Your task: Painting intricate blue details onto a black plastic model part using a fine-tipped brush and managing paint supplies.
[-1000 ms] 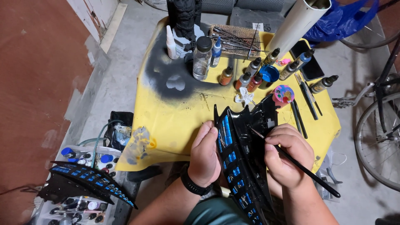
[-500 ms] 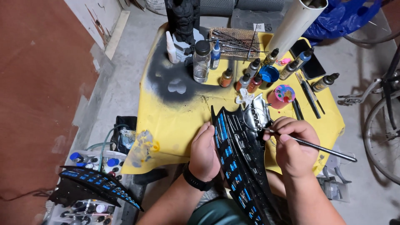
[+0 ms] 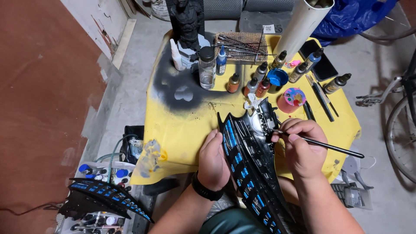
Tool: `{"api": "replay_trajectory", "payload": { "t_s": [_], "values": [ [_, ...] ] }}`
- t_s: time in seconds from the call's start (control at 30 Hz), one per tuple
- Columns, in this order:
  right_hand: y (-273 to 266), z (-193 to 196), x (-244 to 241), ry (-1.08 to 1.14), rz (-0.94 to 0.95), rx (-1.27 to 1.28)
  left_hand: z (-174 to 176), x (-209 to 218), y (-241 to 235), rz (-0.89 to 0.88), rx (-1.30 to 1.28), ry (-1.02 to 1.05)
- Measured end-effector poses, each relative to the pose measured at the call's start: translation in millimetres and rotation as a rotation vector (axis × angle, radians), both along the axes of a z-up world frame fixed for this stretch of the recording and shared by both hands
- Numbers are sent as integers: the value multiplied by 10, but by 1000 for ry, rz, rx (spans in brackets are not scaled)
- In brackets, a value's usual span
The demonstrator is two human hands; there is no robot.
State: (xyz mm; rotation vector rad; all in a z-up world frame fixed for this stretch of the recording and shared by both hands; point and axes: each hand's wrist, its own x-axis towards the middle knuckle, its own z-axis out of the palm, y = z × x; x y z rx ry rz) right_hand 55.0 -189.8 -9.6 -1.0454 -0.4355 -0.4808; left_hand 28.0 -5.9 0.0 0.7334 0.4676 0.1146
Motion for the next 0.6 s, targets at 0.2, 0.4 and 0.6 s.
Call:
{"api": "replay_trajectory", "payload": {
  "t_s": [0.2,0.4,0.6],
  "values": [
    [0,24,-23,-99,-80,-204,90,-90,-68,23,15,28],
    [-59,224,-165,-100,-132,-528,-31,-163,-33,-50,150,-213],
    [-57,241,-219,-111,-155,-557,144,-257,-50,-59,128,-230]
  ]
}}
